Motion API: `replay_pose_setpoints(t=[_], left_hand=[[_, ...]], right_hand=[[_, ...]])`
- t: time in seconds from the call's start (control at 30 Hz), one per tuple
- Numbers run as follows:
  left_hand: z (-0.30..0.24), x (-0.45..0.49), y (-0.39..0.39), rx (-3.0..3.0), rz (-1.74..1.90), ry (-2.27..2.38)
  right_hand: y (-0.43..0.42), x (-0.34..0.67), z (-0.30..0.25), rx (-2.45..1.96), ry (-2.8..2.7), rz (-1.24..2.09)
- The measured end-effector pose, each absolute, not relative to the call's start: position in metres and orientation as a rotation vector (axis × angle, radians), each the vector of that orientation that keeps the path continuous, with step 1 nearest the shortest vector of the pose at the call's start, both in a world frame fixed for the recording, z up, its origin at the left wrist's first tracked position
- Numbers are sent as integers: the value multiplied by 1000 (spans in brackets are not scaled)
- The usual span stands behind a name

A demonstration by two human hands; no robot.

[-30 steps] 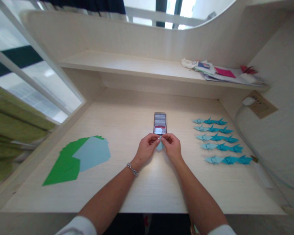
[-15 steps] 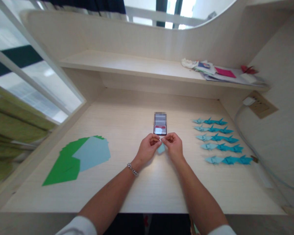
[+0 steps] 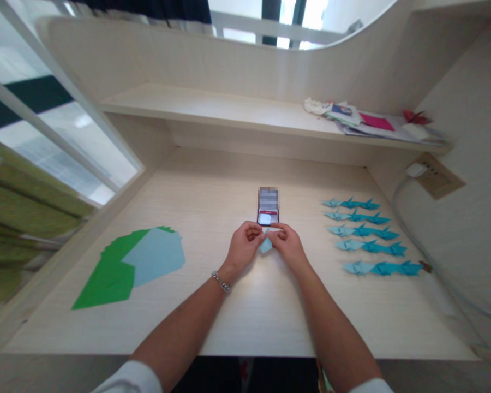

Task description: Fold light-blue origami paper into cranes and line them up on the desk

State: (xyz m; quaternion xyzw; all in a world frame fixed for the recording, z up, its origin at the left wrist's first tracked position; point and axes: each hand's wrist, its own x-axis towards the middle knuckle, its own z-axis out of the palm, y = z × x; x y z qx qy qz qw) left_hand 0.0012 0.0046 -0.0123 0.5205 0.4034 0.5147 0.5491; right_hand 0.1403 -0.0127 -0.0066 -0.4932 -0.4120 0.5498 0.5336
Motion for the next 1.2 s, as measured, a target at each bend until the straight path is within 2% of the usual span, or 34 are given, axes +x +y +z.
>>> replay_pose_setpoints(t=[0.13,0.4,0.63,0.83,1.2], left_hand=[[-13,-1,8,1146,1245,1006],[-10,-2,6,1115,943,950],[-14,-4,10,1196,1029,1042],[-8,-4,9,1280,989,1017],[-7,-6,7,1329,1097,1083]], right_hand=[[-13,140,-11,-1263,-1065,1351],[-10,144,-13,-1330,-1107,1181],[-12,141,-16,-1224,-1134,1360],[-14,141,-13,-1274,-1245,1320],[-21,140,-6,-1350,-1283,1442]])
